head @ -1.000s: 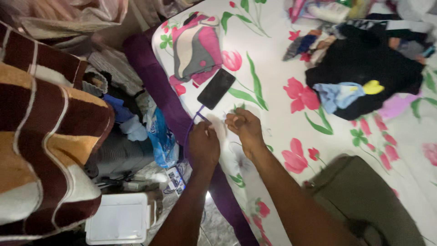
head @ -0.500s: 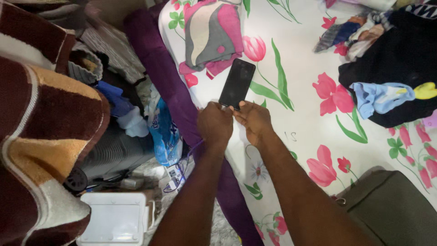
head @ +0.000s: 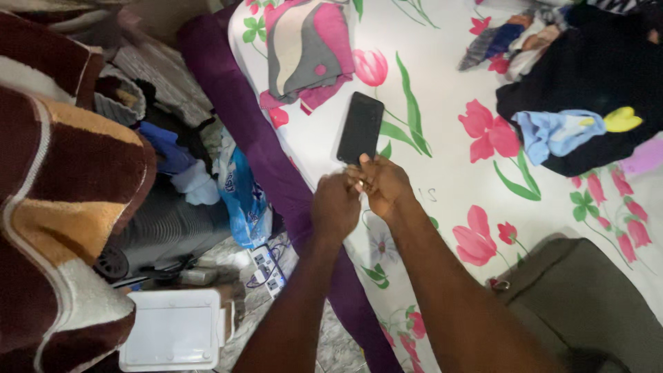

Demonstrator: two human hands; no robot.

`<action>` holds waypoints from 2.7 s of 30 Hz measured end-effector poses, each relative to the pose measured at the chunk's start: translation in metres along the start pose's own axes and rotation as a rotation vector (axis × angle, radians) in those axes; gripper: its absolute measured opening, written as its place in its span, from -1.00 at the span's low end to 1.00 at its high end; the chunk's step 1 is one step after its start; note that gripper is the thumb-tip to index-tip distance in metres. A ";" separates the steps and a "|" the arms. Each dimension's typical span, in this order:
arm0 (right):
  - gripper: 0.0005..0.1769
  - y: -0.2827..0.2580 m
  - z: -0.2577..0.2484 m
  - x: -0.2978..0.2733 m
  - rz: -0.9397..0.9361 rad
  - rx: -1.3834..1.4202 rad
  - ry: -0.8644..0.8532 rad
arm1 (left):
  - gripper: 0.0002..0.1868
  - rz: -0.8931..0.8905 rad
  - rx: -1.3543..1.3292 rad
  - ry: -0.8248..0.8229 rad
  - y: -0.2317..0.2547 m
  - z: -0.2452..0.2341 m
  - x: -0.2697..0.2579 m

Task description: The person opens a green bag on a bed and packs items into it: a phone, a charger with cables, a notebook, a small card or wallet, and a red water bottle, placing each item inside the bag's compartments.

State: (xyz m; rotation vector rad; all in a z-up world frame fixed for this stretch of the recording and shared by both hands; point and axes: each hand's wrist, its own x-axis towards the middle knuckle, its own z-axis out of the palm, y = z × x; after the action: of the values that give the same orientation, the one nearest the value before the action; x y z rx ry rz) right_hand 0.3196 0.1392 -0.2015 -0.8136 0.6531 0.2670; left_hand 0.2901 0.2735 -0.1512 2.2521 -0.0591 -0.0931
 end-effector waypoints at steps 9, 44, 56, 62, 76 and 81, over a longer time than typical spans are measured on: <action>-0.76 -0.025 -0.052 -0.102 -0.202 -0.201 0.206 | -0.78 0.012 -0.061 0.167 0.054 0.021 -0.087; -0.57 0.032 -0.283 -0.477 -0.138 0.239 0.480 | -0.59 0.457 0.462 -0.579 0.317 0.147 -0.171; -0.89 -0.101 -0.240 -0.434 -0.193 0.211 0.449 | -0.69 0.487 0.597 -0.615 0.343 0.159 -0.151; -0.90 -0.103 -0.240 -0.440 -0.167 0.292 0.508 | -0.71 0.425 0.626 -0.680 0.347 0.164 -0.142; -0.88 -0.098 -0.251 -0.436 -0.112 0.495 0.410 | -0.53 0.482 0.581 -0.674 0.351 0.162 -0.135; -0.82 -0.105 -0.248 -0.394 -0.164 0.322 0.459 | -0.54 0.414 0.658 -0.772 0.358 0.154 -0.137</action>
State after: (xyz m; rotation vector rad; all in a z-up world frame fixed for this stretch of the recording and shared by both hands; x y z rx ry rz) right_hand -0.0458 -0.1065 -0.0166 -0.6139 1.0222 -0.1804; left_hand 0.1367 -0.0607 0.0364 2.6457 -1.0955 -0.8095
